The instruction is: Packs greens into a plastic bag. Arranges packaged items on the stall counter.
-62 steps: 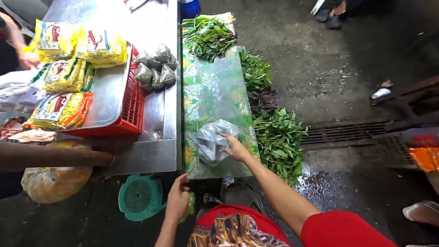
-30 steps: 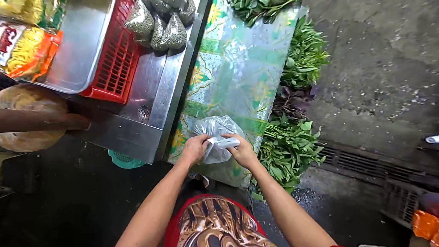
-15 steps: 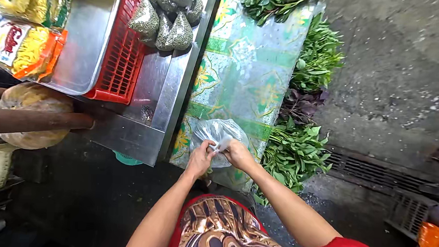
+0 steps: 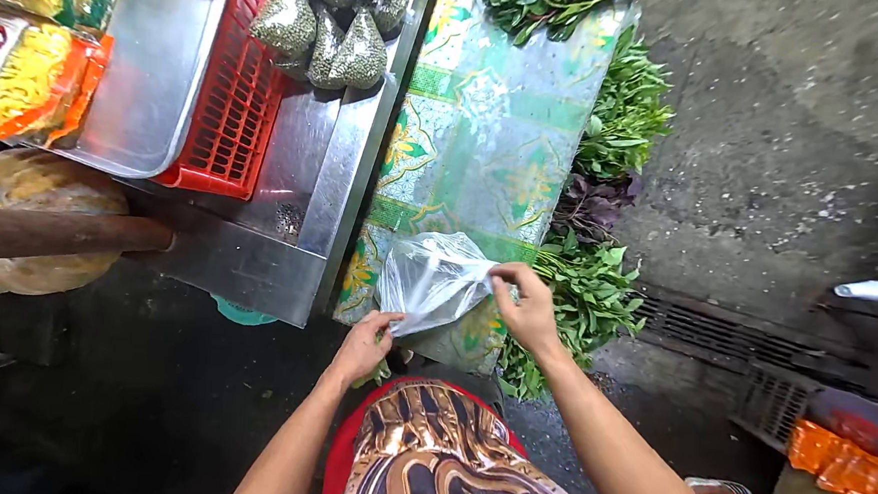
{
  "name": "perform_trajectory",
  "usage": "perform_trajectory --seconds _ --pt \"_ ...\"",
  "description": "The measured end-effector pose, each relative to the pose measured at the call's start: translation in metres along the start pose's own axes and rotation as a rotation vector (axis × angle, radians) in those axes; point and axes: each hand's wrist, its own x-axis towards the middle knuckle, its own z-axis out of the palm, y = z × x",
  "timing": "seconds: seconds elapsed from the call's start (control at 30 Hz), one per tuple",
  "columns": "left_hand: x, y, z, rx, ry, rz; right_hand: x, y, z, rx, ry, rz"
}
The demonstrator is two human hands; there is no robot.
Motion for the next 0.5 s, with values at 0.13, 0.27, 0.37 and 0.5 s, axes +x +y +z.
perform_trajectory --seconds 0.13,0.27,0.37,0.5 --pt "0.005 0.01 0.007 -0.018 -0.111 0.133 -0.004 -0.008 0.031 -0.108 -0.61 -0.101" --pt "-0.009 0.023 0.011 -0.006 -0.14 0.062 -0.018 0.005 0.053 -0.32 -0.845 0.013" --pt "-0.016 0.03 0.017 0.119 -0.01 -0.039 -0.033 0.0 0.06 -0.374 -0.693 0.139" --pt "0.003 0.049 0.016 0.328 -0.015 -0.109 -0.031 -0.012 0.079 -0.523 -0.509 0.236"
